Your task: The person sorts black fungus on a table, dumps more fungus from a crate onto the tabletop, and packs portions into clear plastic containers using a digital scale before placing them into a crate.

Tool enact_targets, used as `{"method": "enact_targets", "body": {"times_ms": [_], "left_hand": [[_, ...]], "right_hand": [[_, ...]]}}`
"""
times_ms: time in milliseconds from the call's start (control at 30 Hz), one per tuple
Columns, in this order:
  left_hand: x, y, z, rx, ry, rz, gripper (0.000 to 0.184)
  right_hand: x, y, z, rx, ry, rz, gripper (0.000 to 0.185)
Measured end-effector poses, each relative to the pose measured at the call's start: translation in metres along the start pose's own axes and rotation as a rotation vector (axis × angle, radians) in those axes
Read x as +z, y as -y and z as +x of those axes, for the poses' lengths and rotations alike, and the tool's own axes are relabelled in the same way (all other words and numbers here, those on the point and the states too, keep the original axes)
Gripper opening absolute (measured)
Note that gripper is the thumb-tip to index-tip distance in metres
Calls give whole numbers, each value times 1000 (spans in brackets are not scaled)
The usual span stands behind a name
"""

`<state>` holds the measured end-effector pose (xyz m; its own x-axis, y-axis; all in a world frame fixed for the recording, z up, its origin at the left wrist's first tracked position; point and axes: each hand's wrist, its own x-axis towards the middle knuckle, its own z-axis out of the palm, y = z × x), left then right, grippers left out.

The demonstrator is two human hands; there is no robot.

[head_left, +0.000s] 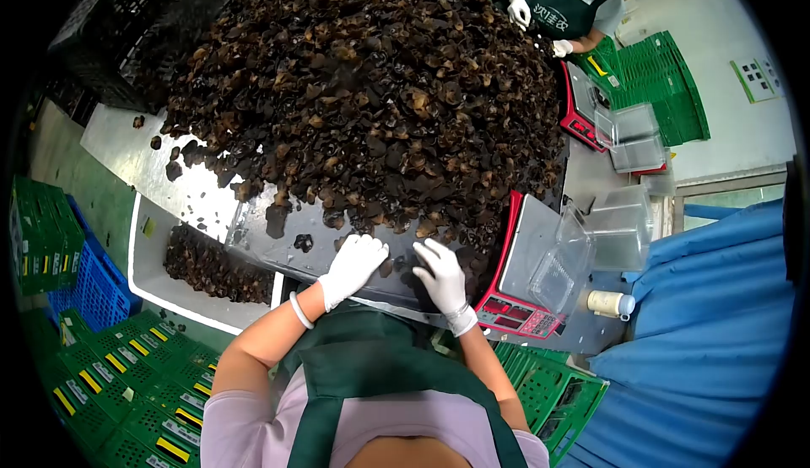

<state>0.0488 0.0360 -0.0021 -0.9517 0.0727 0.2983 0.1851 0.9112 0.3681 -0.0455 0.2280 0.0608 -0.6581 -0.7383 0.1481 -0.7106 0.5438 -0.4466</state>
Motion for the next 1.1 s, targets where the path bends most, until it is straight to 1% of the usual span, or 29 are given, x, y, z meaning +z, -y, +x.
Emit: {"method": "enact_targets", "body": {"times_ms": [33, 67, 100, 167, 200, 233, 267, 300, 333, 367, 433, 500, 567, 600, 633, 667, 700, 733, 767, 800, 833, 867, 900, 967, 1033, 1067, 1100], "left_hand": [[-2, 1, 3, -4, 36, -9, 22], [-4, 1, 3, -27, -8, 13, 18], [-12, 2, 5, -27, -8, 22, 18], [-26, 6, 4, -107, -141, 50, 12], [-25, 11, 2, -148, -129, 29, 13], [-29, 12, 0, -185, -193, 30, 14], [-31, 14, -3, -215, -268, -38, 15], [-33, 17, -6, -244, -343, -105, 18], [-40, 20, -9, -290, -412, -154, 21], [-48, 20, -14, -356, -486, -146, 18], [-74, 27, -26, -497, -550, -116, 15], [-84, 47, -64, -728, -629, -50, 13], [-93, 67, -114, -957, -563, 143, 21], [-96, 69, -124, -972, -544, 260, 28], [-98, 70, -129, -979, -525, 377, 34], [-95, 68, -127, -885, -517, 352, 44], [-102, 53, -98, -842, -494, 296, 41], [-104, 40, -71, -686, -486, 220, 40], [-102, 33, -44, -566, -430, 133, 41], [-92, 28, -21, -466, -380, 17, 45], [-75, 21, -4, -361, -366, 5, 49], [-60, 18, 14, -329, -296, -64, 53], [-44, 17, 24, -302, -251, -34, 53], [-26, 15, 33, -261, -157, 9, 49], [-12, 13, 23, -193, -159, 29, 42], [-11, 10, 13, -151, -139, 26, 38], [-11, 6, 3, -108, -119, 22, 34]], "right_hand": [[-5, -2, 13, -48, -104, 32, 42], [-10, -5, 30, -54, -183, 61, 40], [-13, -10, 47, -13, -178, 103, 41], [-9, -20, 79, -14, -193, 43, 51], [-8, -17, 93, -38, -184, -97, 55], [-7, -12, 103, -65, -177, -237, 59], [7, -21, 104, -94, -104, -280, 62], [10, -13, 100, -107, -33, -292, 56], [15, -13, 91, -136, -8, -234, 54], [20, -14, 78, -166, 20, -177, 51], [24, -16, 45, -270, 48, -143, 46], [17, -11, 16, -246, 172, -36, 41], [2, -3, 2, -218, 265, -20, 38], [-5, -3, 0, -223, 276, -14, 37], [-10, -5, 4, -205, 201, 34, 39], [-15, -8, 14, -185, 124, 57, 39], [-22, -7, 29, -166, 47, 78, 39], [-20, -11, 43, -115, -14, 108, 42], [-18, -13, 58, -67, -77, 136, 46], [-16, -9, 73, -61, -89, 25, 51], [-12, -1, 84, -52, -103, -87, 55], [-2, -3, 87, -53, 5, -113, 61], [9, 2, 83, -67, 74, -171, 59], [30, 0, 54, -194, 125, -184, 57], [31, 10, 23, -209, 176, -171, 50], [27, 13, 9, -234, 176, -144, 45], [22, 12, -2, -248, 208, -78, 43]]}}
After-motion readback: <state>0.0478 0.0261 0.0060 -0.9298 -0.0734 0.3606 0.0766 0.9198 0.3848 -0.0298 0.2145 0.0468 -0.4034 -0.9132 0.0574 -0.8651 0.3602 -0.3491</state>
